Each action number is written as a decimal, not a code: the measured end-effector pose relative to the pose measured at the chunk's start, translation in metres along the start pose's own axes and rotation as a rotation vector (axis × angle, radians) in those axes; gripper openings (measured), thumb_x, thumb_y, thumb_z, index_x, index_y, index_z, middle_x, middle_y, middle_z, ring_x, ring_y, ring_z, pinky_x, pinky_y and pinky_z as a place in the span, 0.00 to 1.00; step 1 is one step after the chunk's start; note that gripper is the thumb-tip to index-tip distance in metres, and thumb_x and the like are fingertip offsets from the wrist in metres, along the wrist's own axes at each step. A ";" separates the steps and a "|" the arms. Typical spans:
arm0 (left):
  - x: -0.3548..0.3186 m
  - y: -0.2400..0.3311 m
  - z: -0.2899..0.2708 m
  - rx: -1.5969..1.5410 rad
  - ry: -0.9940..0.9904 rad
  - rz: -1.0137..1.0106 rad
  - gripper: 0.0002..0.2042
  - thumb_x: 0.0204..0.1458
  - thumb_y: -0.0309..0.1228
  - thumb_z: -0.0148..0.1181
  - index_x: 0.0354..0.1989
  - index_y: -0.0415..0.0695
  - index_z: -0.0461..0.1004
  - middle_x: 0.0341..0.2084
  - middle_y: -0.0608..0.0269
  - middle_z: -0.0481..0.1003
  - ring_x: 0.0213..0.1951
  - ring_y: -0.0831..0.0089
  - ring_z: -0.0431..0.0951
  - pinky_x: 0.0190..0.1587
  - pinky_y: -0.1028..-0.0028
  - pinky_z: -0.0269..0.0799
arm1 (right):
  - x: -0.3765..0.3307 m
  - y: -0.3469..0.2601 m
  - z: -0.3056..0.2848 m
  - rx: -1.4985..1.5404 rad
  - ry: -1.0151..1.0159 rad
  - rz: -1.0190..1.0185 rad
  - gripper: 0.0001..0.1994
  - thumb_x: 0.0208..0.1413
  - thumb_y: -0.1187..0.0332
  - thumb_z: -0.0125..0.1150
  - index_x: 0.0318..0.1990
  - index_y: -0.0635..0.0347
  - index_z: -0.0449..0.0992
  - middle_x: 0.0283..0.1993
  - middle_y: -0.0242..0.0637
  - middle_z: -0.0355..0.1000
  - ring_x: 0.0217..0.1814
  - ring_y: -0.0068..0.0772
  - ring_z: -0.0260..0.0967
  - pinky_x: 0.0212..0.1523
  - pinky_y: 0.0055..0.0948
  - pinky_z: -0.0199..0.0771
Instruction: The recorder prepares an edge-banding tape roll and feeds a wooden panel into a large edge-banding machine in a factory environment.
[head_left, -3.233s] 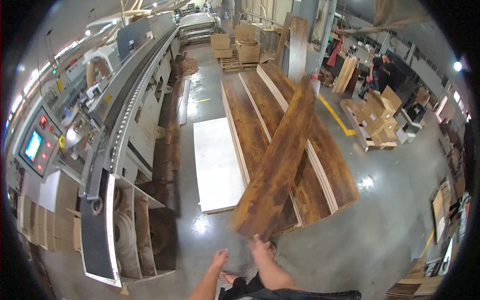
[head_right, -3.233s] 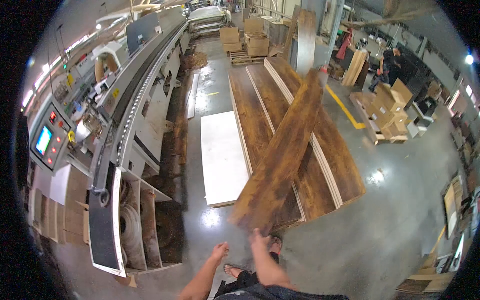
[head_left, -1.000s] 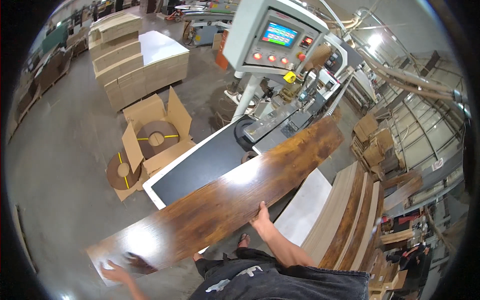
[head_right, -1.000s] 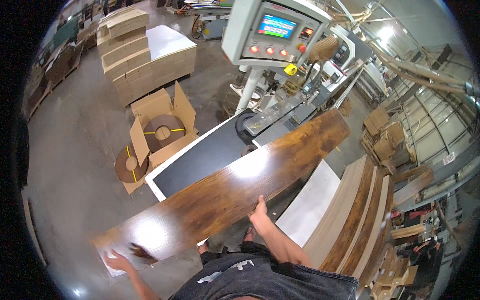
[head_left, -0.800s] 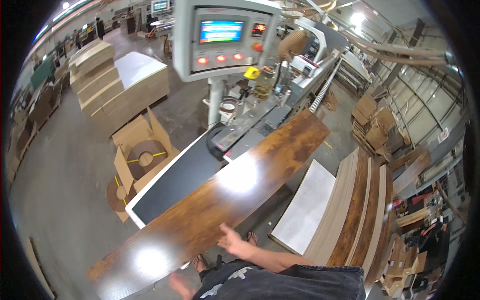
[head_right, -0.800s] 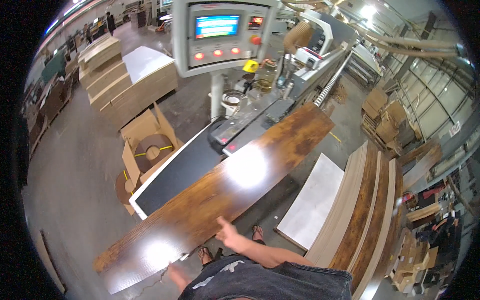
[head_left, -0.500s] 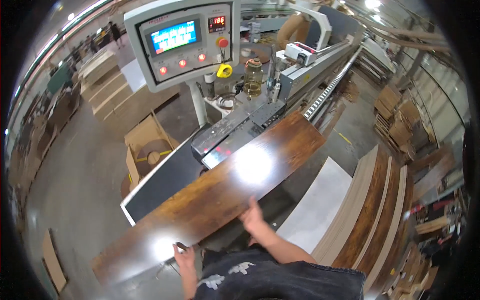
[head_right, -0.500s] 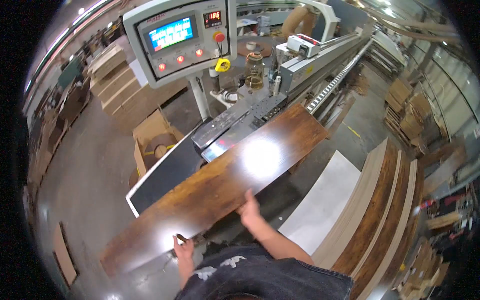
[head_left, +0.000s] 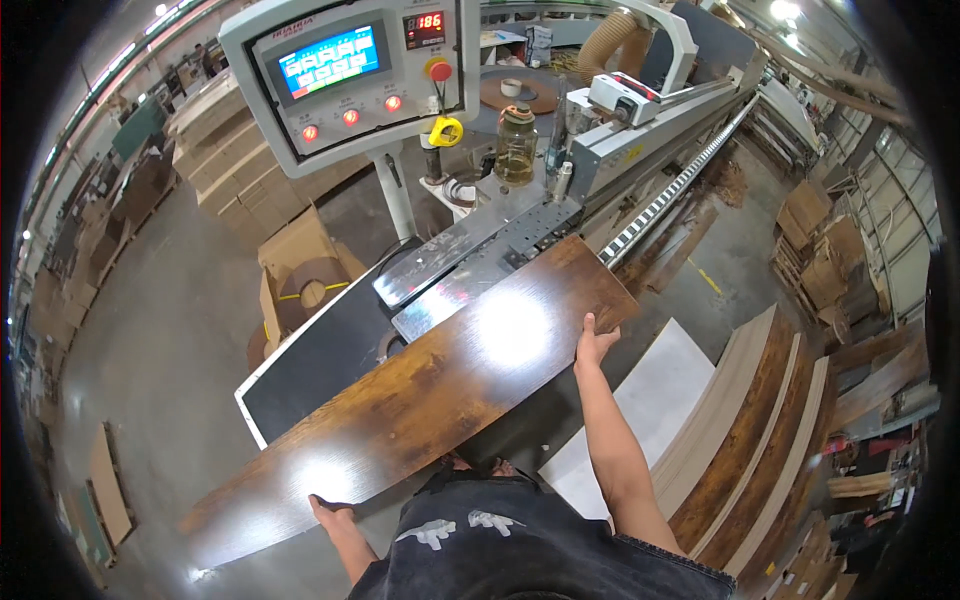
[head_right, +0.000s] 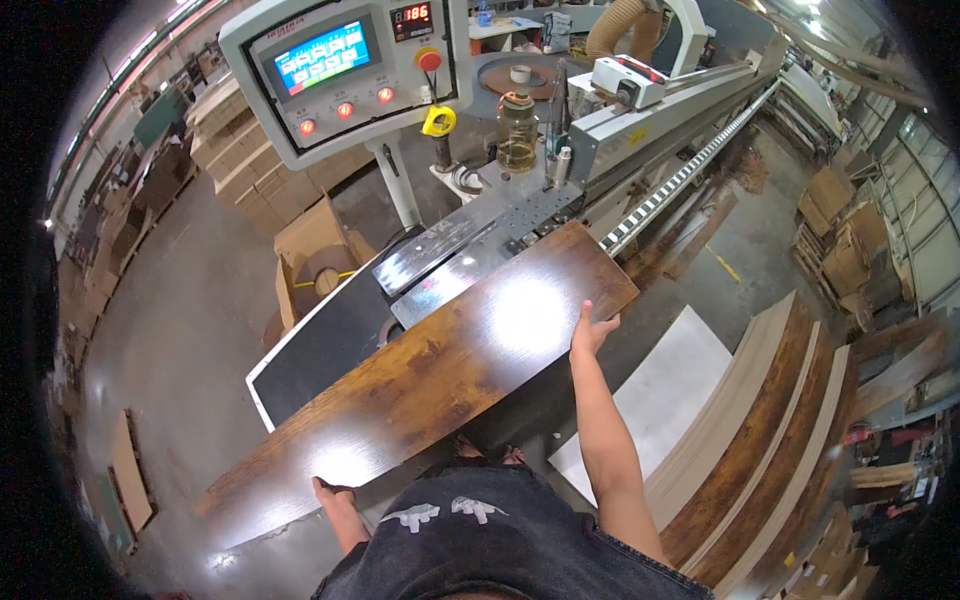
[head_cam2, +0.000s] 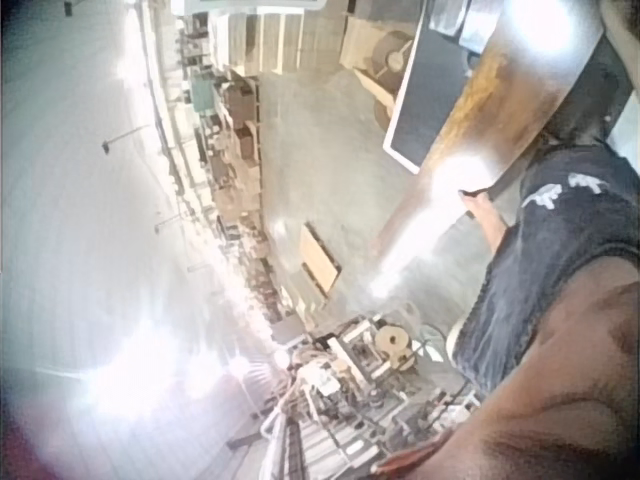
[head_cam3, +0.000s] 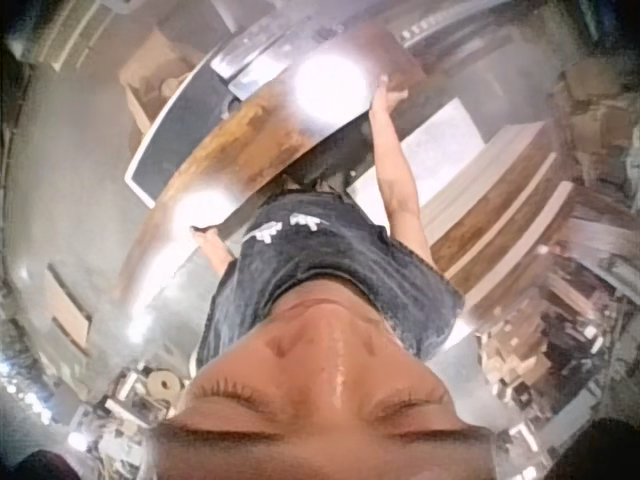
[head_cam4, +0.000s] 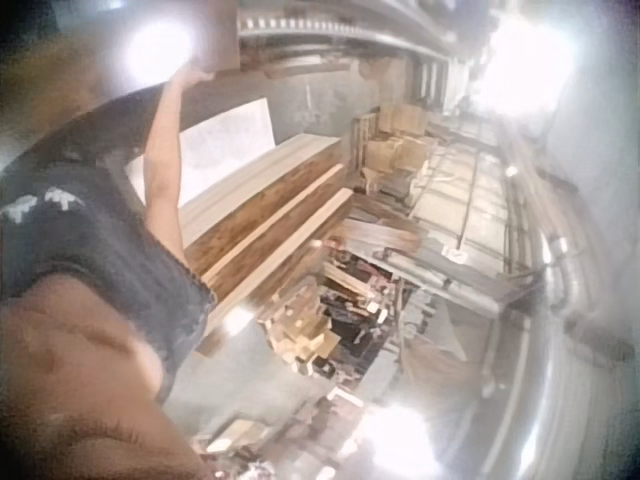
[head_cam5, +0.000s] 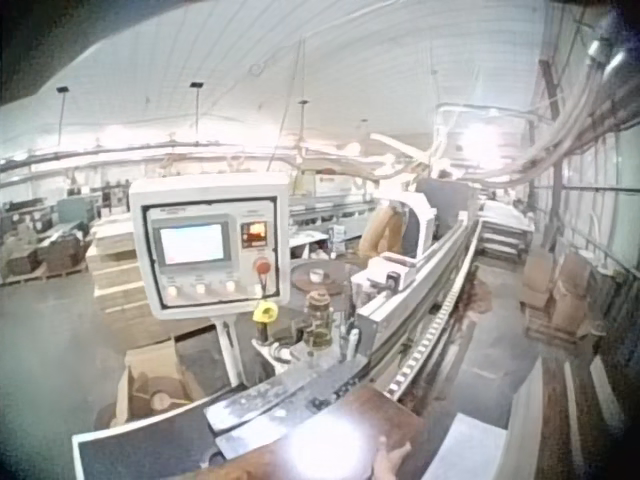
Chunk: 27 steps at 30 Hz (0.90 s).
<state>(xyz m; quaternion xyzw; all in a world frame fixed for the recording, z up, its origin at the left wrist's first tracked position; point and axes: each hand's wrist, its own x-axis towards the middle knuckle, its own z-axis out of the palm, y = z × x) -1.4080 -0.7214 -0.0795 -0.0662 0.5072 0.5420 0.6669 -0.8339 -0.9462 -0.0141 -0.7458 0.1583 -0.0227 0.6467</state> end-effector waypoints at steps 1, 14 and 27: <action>-0.006 0.001 0.006 -0.007 0.017 -0.006 0.22 0.63 0.47 0.47 0.56 0.45 0.70 0.53 0.58 0.73 0.55 0.58 0.73 0.60 0.54 0.68 | 0.003 -0.003 0.011 0.003 -0.002 -0.026 0.46 0.55 0.57 0.66 0.70 0.68 0.41 0.72 0.58 0.48 0.72 0.53 0.51 0.70 0.40 0.50; -0.038 0.012 0.028 0.151 0.045 0.138 0.26 0.61 0.44 0.55 0.61 0.38 0.63 0.60 0.54 0.65 0.60 0.58 0.65 0.63 0.57 0.62 | 0.009 -0.019 0.104 -0.645 0.063 -0.159 0.44 0.59 0.48 0.58 0.72 0.62 0.43 0.71 0.57 0.45 0.72 0.58 0.45 0.69 0.52 0.48; -0.028 0.017 0.048 0.218 0.472 0.170 0.27 0.57 0.49 0.59 0.58 0.43 0.68 0.57 0.54 0.68 0.59 0.56 0.66 0.62 0.52 0.61 | 0.025 -0.028 0.110 -0.541 -0.051 -0.314 0.39 0.64 0.54 0.53 0.69 0.75 0.43 0.70 0.65 0.45 0.72 0.60 0.44 0.71 0.47 0.44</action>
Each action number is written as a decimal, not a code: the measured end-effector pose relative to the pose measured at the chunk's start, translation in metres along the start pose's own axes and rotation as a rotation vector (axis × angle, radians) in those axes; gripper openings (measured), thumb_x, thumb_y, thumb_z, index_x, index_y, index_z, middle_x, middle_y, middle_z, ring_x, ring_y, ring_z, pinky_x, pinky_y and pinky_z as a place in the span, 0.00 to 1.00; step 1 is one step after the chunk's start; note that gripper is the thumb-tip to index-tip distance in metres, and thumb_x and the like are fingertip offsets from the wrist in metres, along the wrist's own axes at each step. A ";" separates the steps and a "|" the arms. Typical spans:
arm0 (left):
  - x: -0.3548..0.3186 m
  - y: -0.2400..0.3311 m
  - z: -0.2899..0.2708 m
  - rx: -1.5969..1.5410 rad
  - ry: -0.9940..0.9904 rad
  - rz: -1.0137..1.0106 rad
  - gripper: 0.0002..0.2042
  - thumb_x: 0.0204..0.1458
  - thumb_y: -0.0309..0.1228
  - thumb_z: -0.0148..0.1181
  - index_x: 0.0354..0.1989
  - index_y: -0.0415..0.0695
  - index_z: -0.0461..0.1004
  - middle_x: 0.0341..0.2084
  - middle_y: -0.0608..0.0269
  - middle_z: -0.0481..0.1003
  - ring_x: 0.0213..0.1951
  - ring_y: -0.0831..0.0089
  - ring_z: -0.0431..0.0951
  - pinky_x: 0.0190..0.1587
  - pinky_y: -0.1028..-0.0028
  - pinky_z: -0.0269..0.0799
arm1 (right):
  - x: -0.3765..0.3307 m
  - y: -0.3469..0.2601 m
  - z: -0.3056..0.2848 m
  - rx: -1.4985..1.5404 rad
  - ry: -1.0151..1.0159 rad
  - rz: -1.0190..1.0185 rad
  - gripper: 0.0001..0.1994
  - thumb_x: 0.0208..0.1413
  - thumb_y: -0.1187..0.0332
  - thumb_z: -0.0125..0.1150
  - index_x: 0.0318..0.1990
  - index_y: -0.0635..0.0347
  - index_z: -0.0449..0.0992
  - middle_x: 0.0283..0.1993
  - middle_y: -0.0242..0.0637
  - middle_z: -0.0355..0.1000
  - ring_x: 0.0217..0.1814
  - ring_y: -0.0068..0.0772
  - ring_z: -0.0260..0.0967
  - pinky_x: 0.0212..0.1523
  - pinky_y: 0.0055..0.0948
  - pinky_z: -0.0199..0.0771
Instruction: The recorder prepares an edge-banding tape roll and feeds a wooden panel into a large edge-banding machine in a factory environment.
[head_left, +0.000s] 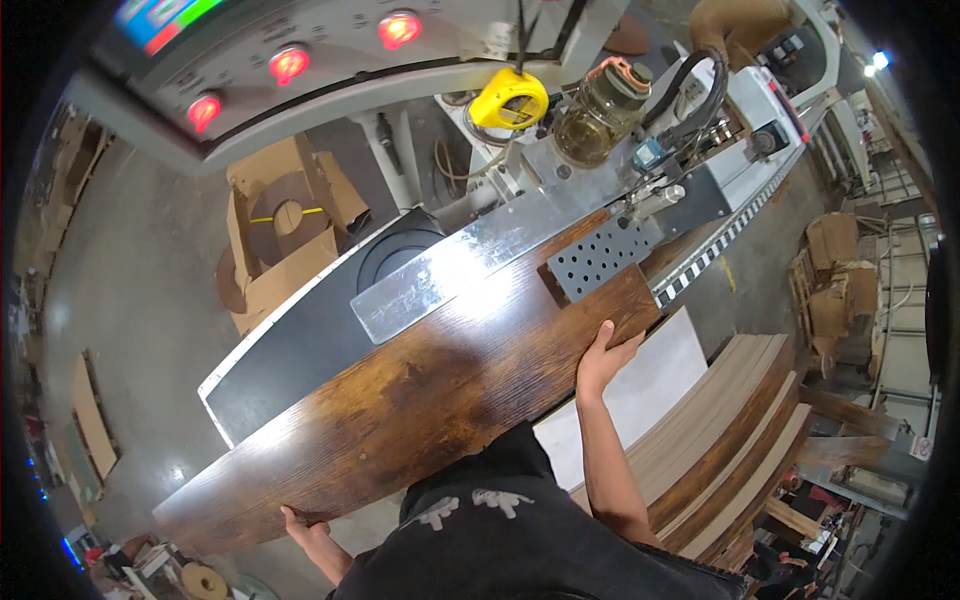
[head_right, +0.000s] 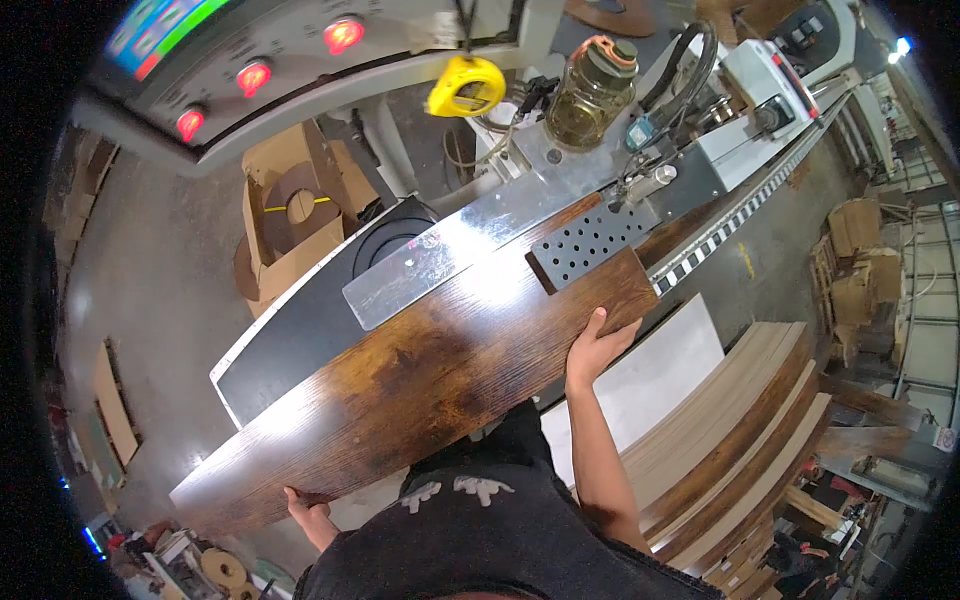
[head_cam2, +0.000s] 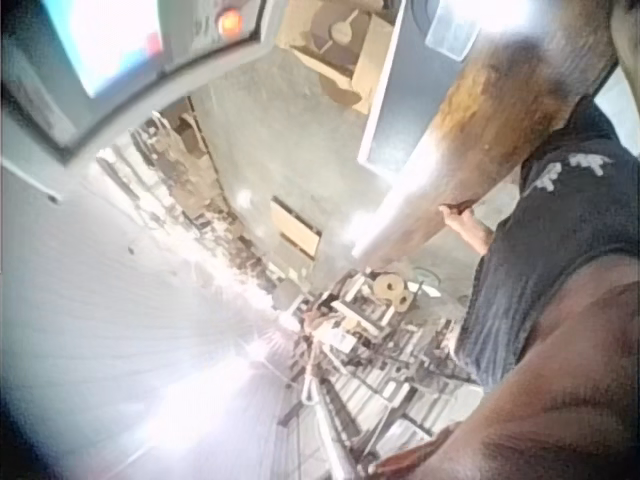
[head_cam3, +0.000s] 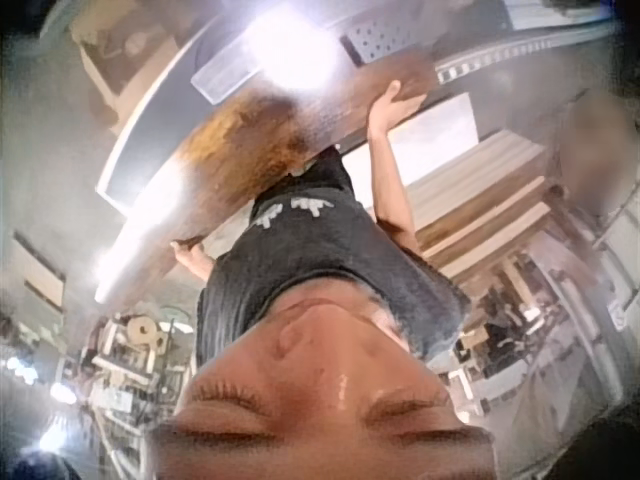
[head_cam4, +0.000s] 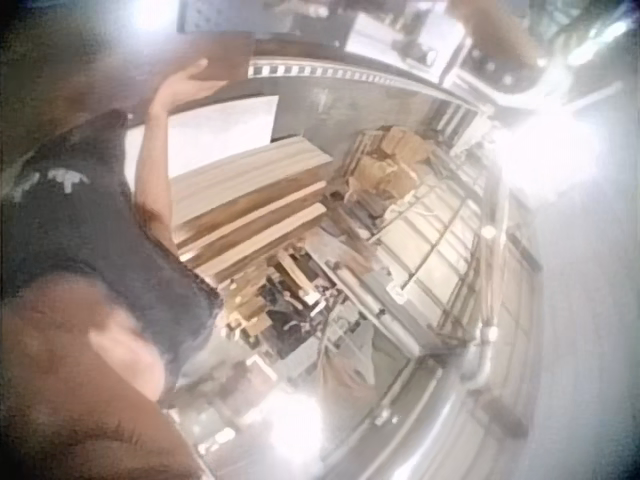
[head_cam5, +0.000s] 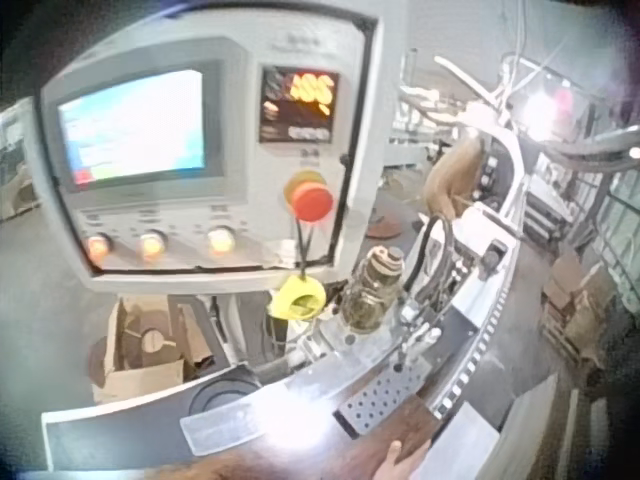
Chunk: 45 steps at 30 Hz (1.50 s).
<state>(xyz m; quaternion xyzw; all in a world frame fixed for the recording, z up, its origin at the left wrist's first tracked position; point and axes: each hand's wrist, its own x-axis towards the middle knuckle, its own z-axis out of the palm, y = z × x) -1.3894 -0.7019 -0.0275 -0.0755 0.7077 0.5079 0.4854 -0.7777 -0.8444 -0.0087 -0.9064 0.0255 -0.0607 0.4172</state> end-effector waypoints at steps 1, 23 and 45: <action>0.003 -0.002 -0.001 0.025 -0.007 -0.006 0.27 0.57 0.49 0.59 0.59 0.43 0.67 0.59 0.54 0.67 0.60 0.55 0.64 0.63 0.52 0.60 | 0.007 -0.002 0.001 0.046 -0.009 -0.001 0.39 0.64 0.53 0.52 0.69 0.75 0.42 0.71 0.65 0.44 0.73 0.60 0.43 0.72 0.47 0.42; -0.122 -0.118 0.050 0.636 -0.282 0.393 0.29 0.61 0.53 0.48 0.60 0.40 0.64 0.56 0.51 0.67 0.49 0.60 0.67 0.42 0.65 0.66 | 0.158 0.041 -0.005 0.106 0.078 -0.020 0.43 0.62 0.49 0.54 0.68 0.80 0.44 0.72 0.67 0.43 0.76 0.59 0.40 0.74 0.44 0.37; -0.204 -0.214 0.083 0.720 -1.240 -0.381 0.33 0.64 0.51 0.46 0.59 0.29 0.53 0.59 0.35 0.63 0.48 0.50 0.77 0.49 0.59 0.75 | -0.184 -0.012 -0.075 0.203 -0.462 -0.792 0.20 0.58 0.70 0.54 0.57 0.67 0.64 0.64 0.60 0.56 0.68 0.63 0.50 0.68 0.58 0.45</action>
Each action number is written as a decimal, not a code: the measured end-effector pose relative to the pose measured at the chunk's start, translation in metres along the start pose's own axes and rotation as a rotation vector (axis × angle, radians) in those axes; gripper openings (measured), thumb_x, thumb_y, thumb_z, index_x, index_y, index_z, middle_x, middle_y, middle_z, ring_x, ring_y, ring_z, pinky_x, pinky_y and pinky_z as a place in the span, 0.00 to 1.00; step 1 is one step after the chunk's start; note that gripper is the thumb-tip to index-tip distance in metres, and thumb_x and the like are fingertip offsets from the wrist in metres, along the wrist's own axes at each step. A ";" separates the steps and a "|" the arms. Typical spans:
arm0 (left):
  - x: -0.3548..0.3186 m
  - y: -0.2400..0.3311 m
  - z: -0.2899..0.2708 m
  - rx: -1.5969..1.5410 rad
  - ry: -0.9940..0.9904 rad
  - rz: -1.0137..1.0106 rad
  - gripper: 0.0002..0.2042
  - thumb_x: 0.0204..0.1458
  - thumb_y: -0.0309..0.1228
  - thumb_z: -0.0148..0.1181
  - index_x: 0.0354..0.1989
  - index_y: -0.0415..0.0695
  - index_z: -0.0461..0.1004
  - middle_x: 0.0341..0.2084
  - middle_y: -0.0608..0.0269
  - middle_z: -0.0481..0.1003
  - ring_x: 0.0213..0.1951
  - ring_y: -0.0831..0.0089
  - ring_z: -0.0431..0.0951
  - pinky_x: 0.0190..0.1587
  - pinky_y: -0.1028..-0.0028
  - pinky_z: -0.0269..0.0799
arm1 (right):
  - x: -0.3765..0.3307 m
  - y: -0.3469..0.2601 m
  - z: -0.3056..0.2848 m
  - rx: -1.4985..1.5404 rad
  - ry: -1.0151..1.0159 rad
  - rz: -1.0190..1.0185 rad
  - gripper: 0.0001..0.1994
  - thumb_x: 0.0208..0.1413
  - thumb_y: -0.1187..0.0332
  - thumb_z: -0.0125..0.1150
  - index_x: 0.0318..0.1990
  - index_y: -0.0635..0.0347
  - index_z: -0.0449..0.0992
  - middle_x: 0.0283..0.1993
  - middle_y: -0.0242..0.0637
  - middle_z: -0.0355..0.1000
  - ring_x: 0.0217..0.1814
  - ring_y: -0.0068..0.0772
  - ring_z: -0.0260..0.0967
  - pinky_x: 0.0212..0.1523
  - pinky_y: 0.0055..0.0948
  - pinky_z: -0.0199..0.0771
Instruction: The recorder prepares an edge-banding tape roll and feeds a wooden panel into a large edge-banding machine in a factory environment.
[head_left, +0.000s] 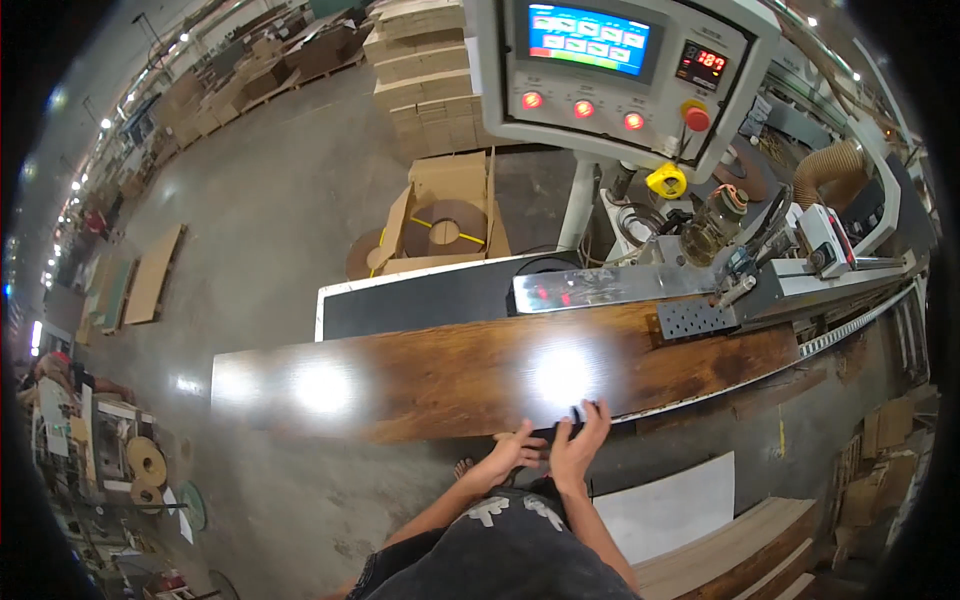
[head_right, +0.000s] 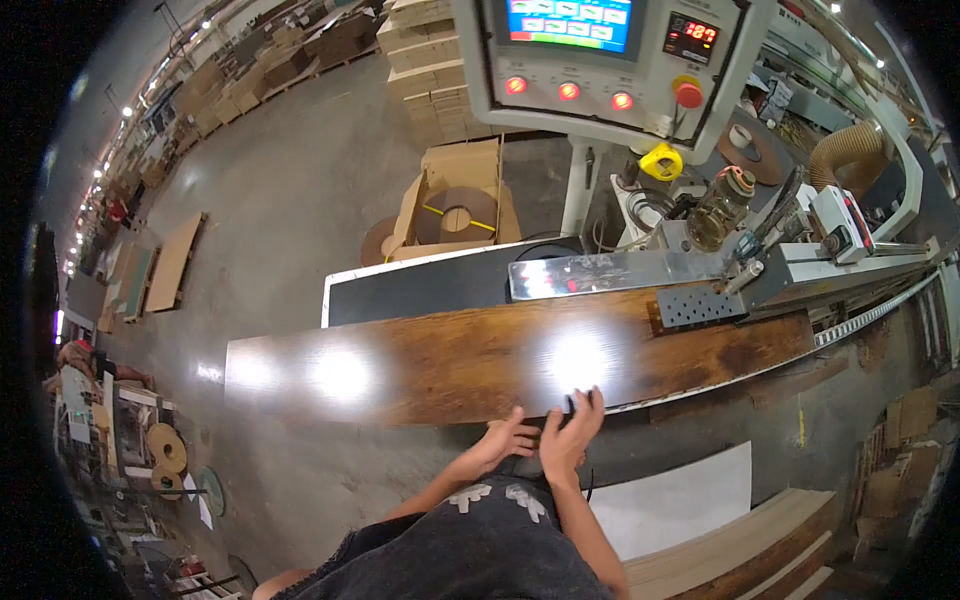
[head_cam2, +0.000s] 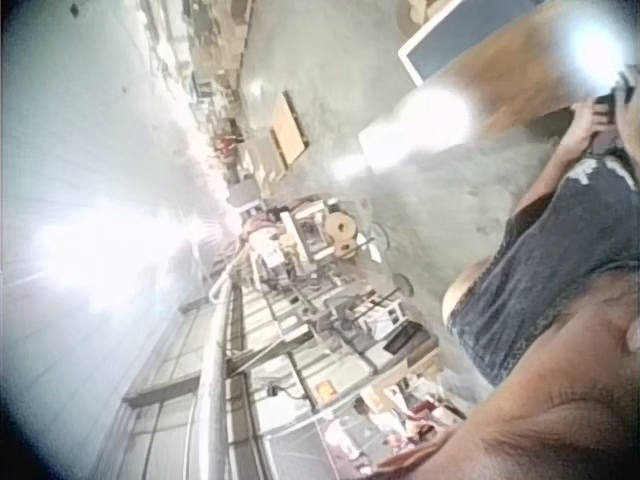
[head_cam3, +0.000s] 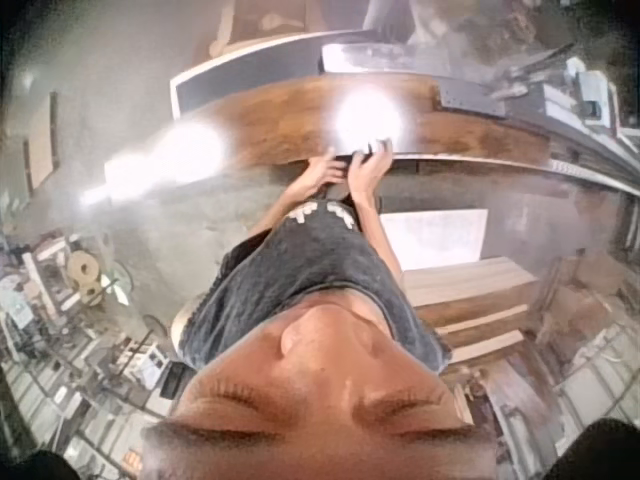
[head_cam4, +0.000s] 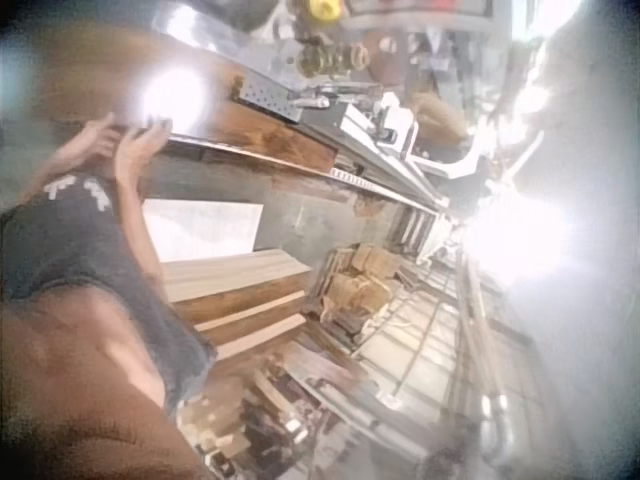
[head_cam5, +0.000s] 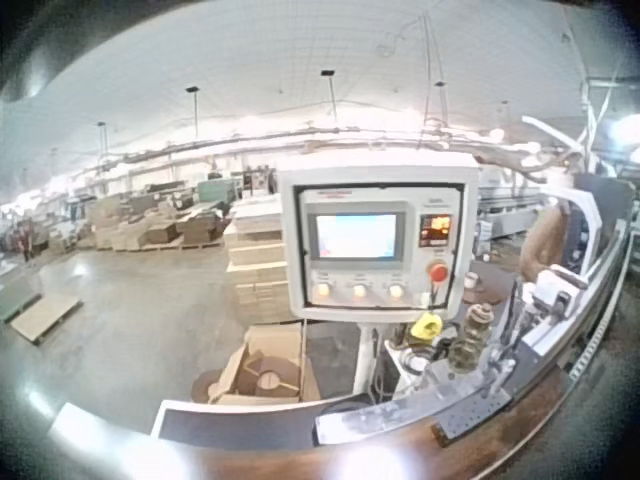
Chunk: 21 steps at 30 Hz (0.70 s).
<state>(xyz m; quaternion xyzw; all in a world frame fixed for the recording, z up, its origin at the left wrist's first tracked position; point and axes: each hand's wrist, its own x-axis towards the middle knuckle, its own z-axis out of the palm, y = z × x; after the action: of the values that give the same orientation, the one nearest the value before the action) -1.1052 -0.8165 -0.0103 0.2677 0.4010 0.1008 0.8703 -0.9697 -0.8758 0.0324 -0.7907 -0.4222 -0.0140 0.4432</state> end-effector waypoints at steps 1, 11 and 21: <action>-0.024 0.020 0.009 0.209 -0.007 -0.041 0.28 0.64 0.50 0.46 0.56 0.33 0.61 0.55 0.40 0.68 0.48 0.56 0.77 0.46 0.63 0.76 | -0.004 -0.011 0.001 0.014 -0.073 -0.087 0.19 0.58 0.69 0.54 0.56 0.66 0.65 0.64 0.59 0.56 0.67 0.64 0.51 0.67 0.59 0.46; -0.137 0.102 -0.106 0.662 0.532 0.823 0.08 0.62 0.29 0.55 0.43 0.37 0.74 0.29 0.60 0.79 0.32 0.77 0.78 0.37 0.76 0.74 | 0.000 -0.049 0.086 0.039 -0.065 -0.161 0.11 0.61 0.65 0.54 0.47 0.59 0.72 0.59 0.46 0.64 0.64 0.55 0.58 0.66 0.59 0.49; -0.113 0.102 -0.144 1.204 1.099 0.882 0.15 0.62 0.36 0.50 0.48 0.36 0.72 0.52 0.46 0.70 0.55 0.50 0.69 0.60 0.59 0.60 | 0.040 0.001 0.061 -0.073 -0.090 -0.160 0.10 0.61 0.61 0.53 0.42 0.57 0.74 0.53 0.41 0.69 0.60 0.51 0.64 0.62 0.56 0.57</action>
<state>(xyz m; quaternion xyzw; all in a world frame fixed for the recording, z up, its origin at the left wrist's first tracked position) -1.2833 -0.7194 0.0413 0.7176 0.6039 0.3104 0.1551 -0.9646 -0.8064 0.0102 -0.7699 -0.5025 -0.0291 0.3922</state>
